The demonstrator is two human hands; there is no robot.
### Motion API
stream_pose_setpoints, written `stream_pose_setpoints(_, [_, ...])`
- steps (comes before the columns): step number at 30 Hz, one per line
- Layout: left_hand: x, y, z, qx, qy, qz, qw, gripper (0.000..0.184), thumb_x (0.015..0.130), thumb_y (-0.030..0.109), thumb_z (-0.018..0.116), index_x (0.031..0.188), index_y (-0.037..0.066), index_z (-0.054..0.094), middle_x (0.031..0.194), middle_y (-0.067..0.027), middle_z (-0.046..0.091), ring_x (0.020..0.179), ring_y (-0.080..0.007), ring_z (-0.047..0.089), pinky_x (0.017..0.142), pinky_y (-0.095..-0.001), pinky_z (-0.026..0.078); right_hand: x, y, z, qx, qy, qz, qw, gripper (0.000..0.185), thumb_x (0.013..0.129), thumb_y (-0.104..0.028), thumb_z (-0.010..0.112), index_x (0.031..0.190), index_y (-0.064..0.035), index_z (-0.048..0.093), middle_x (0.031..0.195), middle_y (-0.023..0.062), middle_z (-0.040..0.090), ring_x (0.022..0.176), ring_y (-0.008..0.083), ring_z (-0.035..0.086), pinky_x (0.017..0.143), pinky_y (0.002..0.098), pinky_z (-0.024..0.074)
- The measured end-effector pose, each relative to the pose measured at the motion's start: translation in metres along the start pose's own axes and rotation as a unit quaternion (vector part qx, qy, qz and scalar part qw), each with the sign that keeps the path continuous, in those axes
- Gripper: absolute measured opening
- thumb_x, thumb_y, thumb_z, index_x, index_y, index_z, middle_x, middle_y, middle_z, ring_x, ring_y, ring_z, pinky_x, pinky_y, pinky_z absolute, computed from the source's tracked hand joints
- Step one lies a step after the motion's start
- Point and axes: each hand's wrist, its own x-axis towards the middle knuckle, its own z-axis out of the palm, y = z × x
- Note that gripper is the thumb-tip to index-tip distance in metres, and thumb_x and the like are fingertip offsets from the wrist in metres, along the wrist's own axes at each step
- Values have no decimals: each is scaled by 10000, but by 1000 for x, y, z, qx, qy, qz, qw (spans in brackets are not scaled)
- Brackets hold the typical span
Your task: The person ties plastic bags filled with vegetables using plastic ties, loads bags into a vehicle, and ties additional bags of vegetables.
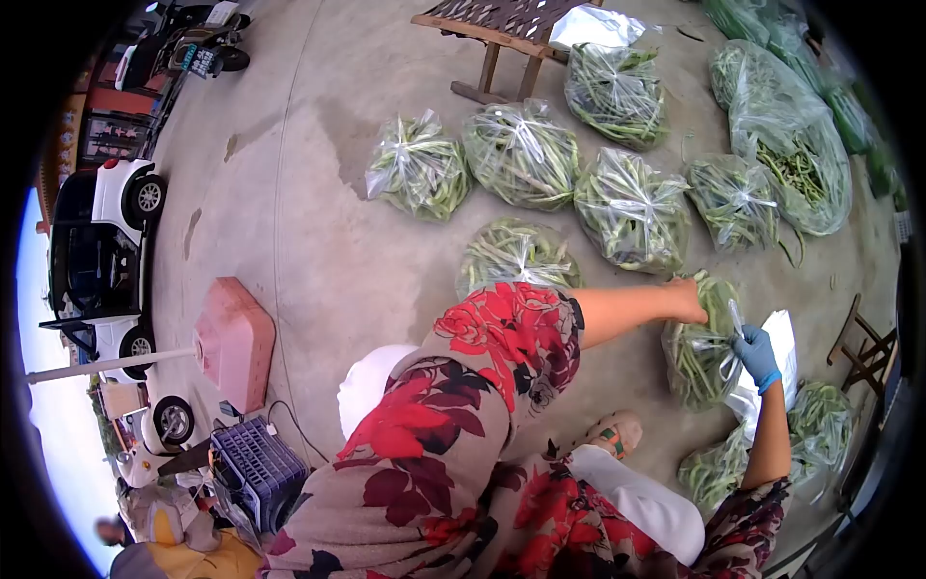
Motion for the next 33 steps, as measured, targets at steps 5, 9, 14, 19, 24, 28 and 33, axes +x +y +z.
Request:
stream_pose_setpoints(5, [-63, 5, -92, 148, -4, 104, 983, 971, 578, 503, 683, 1301, 7, 267, 1255, -259, 331, 1173, -410, 325, 942, -440, 343, -31, -150, 20, 68, -51, -56, 995, 119, 686, -114, 567, 654, 1, 566, 565, -18, 485, 536, 59, 405, 485, 240, 340])
stream_pose_setpoints(9, [-153, -37, -166, 286, 189, 240, 908, 1006, 540, 507, 727, 1331, 108, 251, 1311, -270, 233, 1232, -427, 209, 981, -492, 239, -25, -278, 54, 10, -124, -171, 977, 140, 660, -128, 551, 654, 11, 571, 531, 29, 501, 515, 84, 456, 481, 263, 374])
stream_pose_setpoints(14, [-247, -109, -228, 335, 288, 313, 841, 812, 568, 342, 731, 1257, 105, 373, 1238, -151, 388, 1205, -341, 304, 986, -480, 220, 31, -387, 146, -180, -184, -423, 869, 227, 653, -261, 600, 560, -69, 524, 544, 139, 515, 488, 312, 506, 473, 377, 402])
stream_pose_setpoints(19, [-287, -231, -223, 250, 439, 110, 856, 635, 559, 236, 720, 1116, 45, 480, 1158, -132, 459, 1119, -322, 381, 960, -428, 265, 68, -450, 268, -338, -216, -481, 779, 231, 665, -308, 610, 769, -103, 627, 716, 134, 616, 679, 307, 612, 599, 399, 487])
stream_pose_setpoints(24, [-271, -342, -189, 230, 411, -135, 872, 630, 587, 251, 715, 1123, 28, 471, 1165, -128, 465, 1133, -324, 351, 948, -434, 294, 112, -402, 411, -367, -251, -439, 781, 222, 675, -254, 607, 841, -113, 648, 790, 105, 645, 730, 280, 632, 606, 385, 494])
stream_pose_setpoints(28, [-260, -320, -219, 344, 71, -184, 918, 511, 646, 300, 704, 1026, -3, 547, 1008, -148, 565, 951, -323, 524, 835, -389, 423, 104, -375, 423, -279, -238, -392, 844, 187, 695, -264, 578, 780, -108, 637, 737, 115, 638, 700, 299, 627, 586, 402, 484])
stream_pose_setpoints(33, [-206, -179, -248, 339, 74, 74, 935, 394, 705, 236, 669, 970, -33, 558, 929, -177, 585, 855, -328, 562, 753, -395, 448, 98, -366, 251, -228, -160, -311, 909, 227, 716, -295, 543, 792, -101, 631, 735, 143, 622, 667, 342, 594, 603, 427, 468])
